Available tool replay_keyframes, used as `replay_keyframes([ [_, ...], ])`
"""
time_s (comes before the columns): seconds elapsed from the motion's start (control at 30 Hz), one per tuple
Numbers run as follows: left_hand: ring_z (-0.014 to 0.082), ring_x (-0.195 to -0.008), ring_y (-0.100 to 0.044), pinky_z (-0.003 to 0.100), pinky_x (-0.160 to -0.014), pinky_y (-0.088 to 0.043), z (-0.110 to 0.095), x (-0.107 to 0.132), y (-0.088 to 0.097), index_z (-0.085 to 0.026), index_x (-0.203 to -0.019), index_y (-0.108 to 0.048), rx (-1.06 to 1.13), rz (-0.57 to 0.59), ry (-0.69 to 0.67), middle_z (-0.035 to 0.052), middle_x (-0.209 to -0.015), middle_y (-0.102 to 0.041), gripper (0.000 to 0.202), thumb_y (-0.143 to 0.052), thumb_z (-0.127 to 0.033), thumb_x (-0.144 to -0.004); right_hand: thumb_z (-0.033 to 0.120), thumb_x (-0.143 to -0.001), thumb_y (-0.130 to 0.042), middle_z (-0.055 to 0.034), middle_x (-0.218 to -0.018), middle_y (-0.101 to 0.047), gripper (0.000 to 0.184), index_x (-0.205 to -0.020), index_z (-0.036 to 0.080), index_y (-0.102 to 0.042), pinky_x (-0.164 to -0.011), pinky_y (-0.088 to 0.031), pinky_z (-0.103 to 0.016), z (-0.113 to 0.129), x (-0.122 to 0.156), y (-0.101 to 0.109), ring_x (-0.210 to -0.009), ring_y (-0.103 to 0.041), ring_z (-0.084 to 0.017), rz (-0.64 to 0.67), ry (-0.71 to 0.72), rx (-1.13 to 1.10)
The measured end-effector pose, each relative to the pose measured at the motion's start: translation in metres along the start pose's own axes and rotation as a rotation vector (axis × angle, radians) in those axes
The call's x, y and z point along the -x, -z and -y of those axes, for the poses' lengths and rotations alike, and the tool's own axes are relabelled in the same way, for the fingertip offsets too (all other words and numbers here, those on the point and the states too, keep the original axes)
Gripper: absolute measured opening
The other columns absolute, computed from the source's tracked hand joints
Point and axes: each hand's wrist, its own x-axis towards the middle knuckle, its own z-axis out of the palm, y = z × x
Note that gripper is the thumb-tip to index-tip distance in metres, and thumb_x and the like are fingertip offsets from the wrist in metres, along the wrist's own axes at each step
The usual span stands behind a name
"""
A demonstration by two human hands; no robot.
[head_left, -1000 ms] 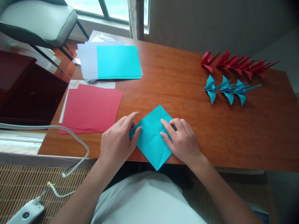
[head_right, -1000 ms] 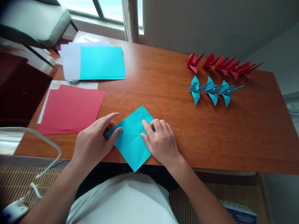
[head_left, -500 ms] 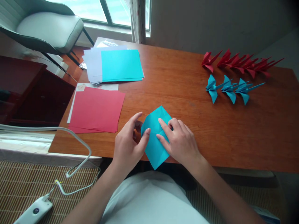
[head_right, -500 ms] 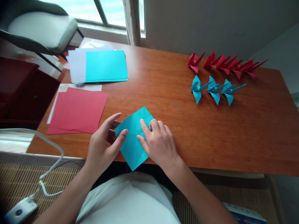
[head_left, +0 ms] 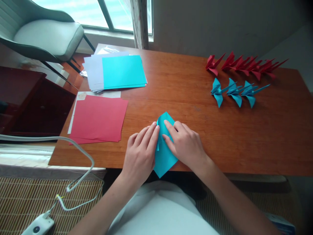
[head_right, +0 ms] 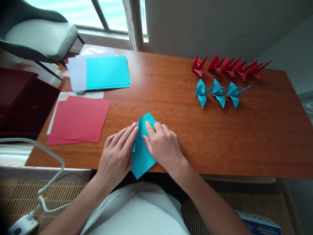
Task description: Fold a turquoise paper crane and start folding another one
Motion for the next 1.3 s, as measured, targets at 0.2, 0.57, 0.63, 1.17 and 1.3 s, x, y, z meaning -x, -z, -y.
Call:
replay_keyframes([
  [0.2,0.0275,-0.149,-0.040,0.043,-0.110,-0.036,0.003,0.000,0.001,-0.008,-0.152,-0.041,-0.006,0.051,-0.073,0.0162,-0.160,-0.042,0.054,-0.039,-0.010,-0.098,0.034,-0.104,-0.043,-0.0101,-0.109,-0.071,0.048,-0.148,0.015,-0.050,-0.062,-0.045,-0.033,-0.002,-0.013,0.006,-0.091,-0.069,-0.022,0.058,-0.037,-0.019],
  [0.57,0.0266,-0.149,-0.041,0.044,-0.117,-0.033,0.013,0.001,-0.002,-0.007,-0.151,-0.044,-0.020,0.083,-0.222,0.0153,-0.160,-0.040,0.054,-0.041,-0.010,-0.097,0.032,-0.105,-0.042,-0.0064,-0.103,-0.069,0.048,-0.152,0.025,-0.046,-0.058,-0.042,-0.031,-0.004,-0.009,0.004,-0.084,-0.066,-0.019,0.051,-0.001,-0.002],
  [0.63,0.0276,-0.150,-0.039,0.045,-0.119,-0.032,0.014,0.000,-0.001,-0.006,-0.152,-0.043,-0.005,0.091,-0.240,0.0158,-0.160,-0.040,0.055,-0.041,-0.012,-0.097,0.032,-0.105,-0.041,-0.0063,-0.103,-0.069,0.047,-0.151,0.024,-0.048,-0.060,-0.043,-0.031,-0.004,-0.009,0.004,-0.086,-0.066,-0.019,0.043,0.000,-0.002],
  [1.17,0.0291,-0.154,-0.031,0.046,-0.128,-0.018,0.023,0.000,0.005,-0.005,-0.152,-0.044,0.063,0.189,-0.324,0.0131,-0.162,-0.038,0.056,-0.043,-0.022,-0.098,0.034,-0.106,-0.041,-0.0054,-0.098,-0.066,0.048,-0.153,0.026,-0.046,-0.059,-0.040,-0.032,-0.004,-0.008,0.001,-0.084,-0.063,-0.019,0.037,0.001,0.027],
  [1.3,0.0290,-0.153,-0.032,0.046,-0.128,-0.019,0.023,-0.001,0.006,-0.005,-0.151,-0.045,0.059,0.198,-0.328,0.0126,-0.162,-0.038,0.055,-0.043,-0.022,-0.099,0.034,-0.105,-0.042,-0.0060,-0.099,-0.066,0.048,-0.153,0.026,-0.046,-0.060,-0.041,-0.031,-0.003,-0.009,0.001,-0.085,-0.063,-0.019,0.047,-0.010,0.016],
])
